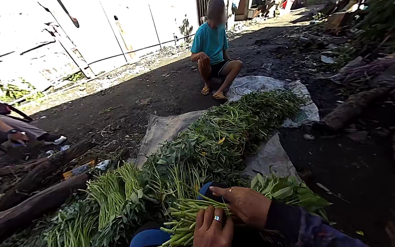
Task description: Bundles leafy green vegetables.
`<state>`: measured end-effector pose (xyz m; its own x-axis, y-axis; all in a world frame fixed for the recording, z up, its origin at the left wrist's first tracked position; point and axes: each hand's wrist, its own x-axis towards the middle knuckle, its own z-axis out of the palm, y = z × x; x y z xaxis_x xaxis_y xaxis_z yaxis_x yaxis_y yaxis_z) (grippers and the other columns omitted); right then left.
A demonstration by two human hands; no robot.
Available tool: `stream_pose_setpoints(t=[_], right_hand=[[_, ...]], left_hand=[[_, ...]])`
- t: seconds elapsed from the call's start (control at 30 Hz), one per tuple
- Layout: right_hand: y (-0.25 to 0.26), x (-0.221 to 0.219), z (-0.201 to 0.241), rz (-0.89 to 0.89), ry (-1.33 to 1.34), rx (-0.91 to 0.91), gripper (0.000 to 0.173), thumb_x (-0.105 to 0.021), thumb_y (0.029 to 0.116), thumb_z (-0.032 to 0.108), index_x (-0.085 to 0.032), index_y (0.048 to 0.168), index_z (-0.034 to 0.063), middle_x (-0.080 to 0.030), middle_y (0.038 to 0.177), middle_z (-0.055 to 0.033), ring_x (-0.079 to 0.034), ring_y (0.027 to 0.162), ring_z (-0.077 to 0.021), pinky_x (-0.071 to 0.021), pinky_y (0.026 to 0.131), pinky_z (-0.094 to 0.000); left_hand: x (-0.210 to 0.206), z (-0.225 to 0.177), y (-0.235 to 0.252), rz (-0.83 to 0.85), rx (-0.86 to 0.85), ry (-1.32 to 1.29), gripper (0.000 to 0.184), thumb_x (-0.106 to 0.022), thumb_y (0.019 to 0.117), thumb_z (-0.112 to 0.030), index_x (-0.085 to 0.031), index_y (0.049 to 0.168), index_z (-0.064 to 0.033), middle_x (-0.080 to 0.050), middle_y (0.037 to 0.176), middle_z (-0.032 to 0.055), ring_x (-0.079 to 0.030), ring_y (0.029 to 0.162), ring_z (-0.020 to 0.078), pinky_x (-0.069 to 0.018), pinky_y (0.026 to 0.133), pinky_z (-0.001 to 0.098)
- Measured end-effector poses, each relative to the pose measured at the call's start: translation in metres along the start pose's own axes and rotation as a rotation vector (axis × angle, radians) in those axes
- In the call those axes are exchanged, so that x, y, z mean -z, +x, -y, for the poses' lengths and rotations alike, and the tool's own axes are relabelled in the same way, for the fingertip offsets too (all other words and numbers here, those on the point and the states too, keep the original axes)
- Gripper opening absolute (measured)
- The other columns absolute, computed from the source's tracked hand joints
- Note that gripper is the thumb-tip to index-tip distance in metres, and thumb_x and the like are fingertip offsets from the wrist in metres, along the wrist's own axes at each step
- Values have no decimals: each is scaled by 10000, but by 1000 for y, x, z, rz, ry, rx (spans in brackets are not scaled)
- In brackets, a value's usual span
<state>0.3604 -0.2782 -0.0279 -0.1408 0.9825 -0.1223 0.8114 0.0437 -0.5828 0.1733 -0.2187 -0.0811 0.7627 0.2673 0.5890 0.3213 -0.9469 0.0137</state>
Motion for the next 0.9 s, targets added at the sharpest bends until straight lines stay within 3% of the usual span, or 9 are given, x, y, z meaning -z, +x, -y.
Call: stream_pose_setpoints(t=[0.07,0.13,0.23,0.33,0.4,0.47,0.67,0.8,0.9], right_hand=[[19,27,9,332,-105,-87,563,-542,1054,96,-365,1589,77,-622,1342,-266,-611,1211,-466,-441,1061,-598],[28,37,11,420,-216,-126,336,-592,1044,169,-631,1323,-13,-646,1251,-284,-610,1193,-470,-457,1015,-622],[31,43,9,501,-227,-184,341,-569,1058,263,-702,1146,-38,-683,1117,-282,-643,1104,-463,-471,955,-643],[27,36,2,517,157,-395,372,-503,1095,294,-673,1116,-35,-688,880,-154,-668,748,-239,-552,746,-418],[20,24,-6,410,568,-544,298,-533,1085,283,-651,1064,10,-616,734,-29,-575,566,-103,-509,569,-268],[13,13,-9,294,806,-601,188,-618,1039,198,-680,987,28,-616,676,19,-549,523,-58,-478,521,-220],[-3,5,-23,182,926,-429,110,-633,996,99,-720,979,34,-668,700,39,-605,575,-36,-522,574,-209],[-6,-12,-7,-131,519,-315,154,-716,918,85,-726,978,-56,-689,764,-97,-632,656,-153,-539,672,-351],[-2,-68,-10,-789,28,-72,140,-760,784,108,-738,811,-27,-697,657,-138,-698,574,-249,-584,558,-440]], left_hand=[[2,0,1,4,-14,29,98,-712,848,-197,-776,844,-270,-733,934,10,-683,967,227,-503,920,398],[2,-1,2,22,-14,34,104,-714,847,-189,-780,848,-270,-736,944,16,-691,969,227,-509,927,412],[0,1,1,26,-14,27,125,-699,858,-176,-783,867,-268,-741,950,12,-696,972,229,-505,937,431],[1,-2,0,22,-10,31,141,-696,854,-149,-789,868,-254,-750,947,12,-705,964,230,-497,948,453],[7,-7,3,44,-8,12,153,-684,859,-111,-788,856,-224,-758,956,21,-712,942,236,-504,934,459],[14,-9,11,64,6,-83,149,-668,876,-73,-790,867,-159,-764,968,54,-718,886,240,-543,861,428],[14,1,42,178,202,-238,67,-640,892,-19,-707,896,-18,-733,812,124,-737,779,303,-583,675,433],[13,0,55,339,298,-233,116,-606,938,-62,-705,948,-2,-696,702,135,-722,742,344,-562,661,474],[12,2,62,472,395,-250,186,-568,982,-112,-694,1038,14,-726,798,175,-728,843,389,-558,749,523]])
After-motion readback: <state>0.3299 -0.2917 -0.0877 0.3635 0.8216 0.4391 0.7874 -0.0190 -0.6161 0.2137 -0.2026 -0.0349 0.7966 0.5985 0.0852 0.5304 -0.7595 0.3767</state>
